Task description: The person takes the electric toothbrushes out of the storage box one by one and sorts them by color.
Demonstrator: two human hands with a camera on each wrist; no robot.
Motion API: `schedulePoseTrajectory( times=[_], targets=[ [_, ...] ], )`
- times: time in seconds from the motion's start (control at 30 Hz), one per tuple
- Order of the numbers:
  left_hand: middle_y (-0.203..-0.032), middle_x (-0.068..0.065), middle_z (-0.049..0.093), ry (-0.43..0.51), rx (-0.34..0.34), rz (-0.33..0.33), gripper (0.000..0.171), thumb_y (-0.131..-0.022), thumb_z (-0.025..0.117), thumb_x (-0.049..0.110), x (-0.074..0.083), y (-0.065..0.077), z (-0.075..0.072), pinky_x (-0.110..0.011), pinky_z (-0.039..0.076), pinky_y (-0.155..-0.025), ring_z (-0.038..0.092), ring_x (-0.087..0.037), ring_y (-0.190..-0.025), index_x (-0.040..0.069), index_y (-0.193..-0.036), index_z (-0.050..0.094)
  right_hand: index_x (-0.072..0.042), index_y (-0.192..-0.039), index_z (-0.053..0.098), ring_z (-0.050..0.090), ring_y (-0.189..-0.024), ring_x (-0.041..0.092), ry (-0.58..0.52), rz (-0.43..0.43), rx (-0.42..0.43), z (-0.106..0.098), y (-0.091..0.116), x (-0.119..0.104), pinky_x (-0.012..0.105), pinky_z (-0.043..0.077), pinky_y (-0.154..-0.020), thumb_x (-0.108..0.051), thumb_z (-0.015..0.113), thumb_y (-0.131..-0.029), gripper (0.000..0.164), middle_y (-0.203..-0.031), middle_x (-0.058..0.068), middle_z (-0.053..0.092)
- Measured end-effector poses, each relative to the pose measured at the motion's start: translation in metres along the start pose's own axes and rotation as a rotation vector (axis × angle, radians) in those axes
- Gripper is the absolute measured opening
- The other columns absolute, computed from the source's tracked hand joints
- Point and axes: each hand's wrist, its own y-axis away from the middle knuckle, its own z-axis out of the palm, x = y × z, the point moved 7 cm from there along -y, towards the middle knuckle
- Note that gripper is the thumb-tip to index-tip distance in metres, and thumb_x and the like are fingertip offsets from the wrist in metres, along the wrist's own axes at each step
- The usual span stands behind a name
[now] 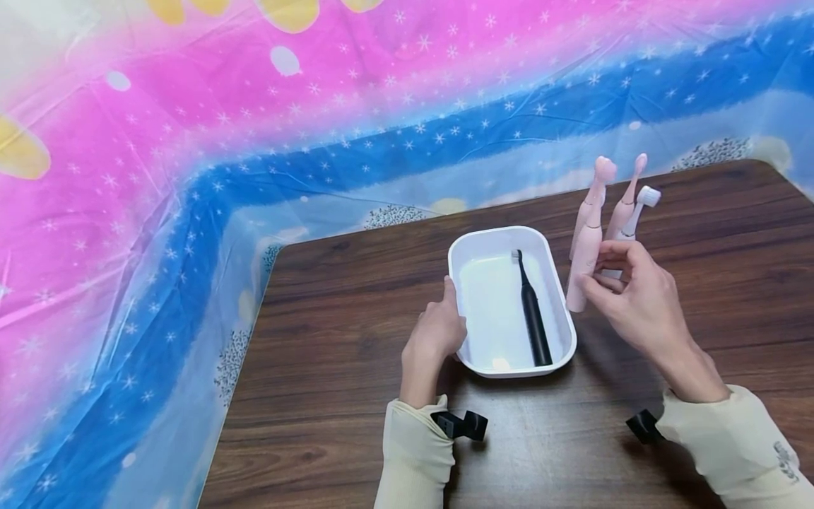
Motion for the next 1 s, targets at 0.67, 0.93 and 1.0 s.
schedulePoseTrajectory(
  times=[0.67,0.93,1.0],
  targets=[
    [-0.082,-0.015,0.057,-0.012,0.009,0.004,0.068,-0.096,0.044,0.016,0.001,0.000,-0.001,-0.028,0.045,-0.049,0.055,-0.021,-0.060,0.017,-0.150,0.003,0.003,-0.114,0.046,0.048,-0.089,-0.011,0.070,0.043,-0.017,-0.006,0.009,0.022,0.002,0.040,-0.070,-0.004,0.069,-0.079,0.043,-0.105,0.015,0.056],
    [-0.080,-0.014,0.057,-0.024,0.015,-0.006,0.067,-0.095,0.043,0.016,0.001,0.001,-0.001,-0.029,0.044,-0.051,0.055,-0.022,-0.064,0.017,-0.150,0.004,0.006,-0.111,0.046,0.048,-0.087,-0.016,0.040,0.001,-0.011,-0.001,0.012,0.029,0.004,0.041,-0.071,0.002,0.070,-0.076,0.042,-0.100,0.020,0.058],
    [-0.084,-0.015,0.058,-0.023,0.015,-0.006,0.067,-0.095,0.043,0.016,0.001,0.001,-0.001,-0.029,0.044,-0.051,0.055,-0.022,-0.065,0.017,-0.150,0.004,0.007,-0.109,0.046,0.048,-0.087,-0.017,0.040,-0.007,-0.014,0.000,0.013,0.031,0.004,0.041,-0.071,0.003,0.070,-0.075,0.042,-0.099,0.021,0.059]
  ],
)
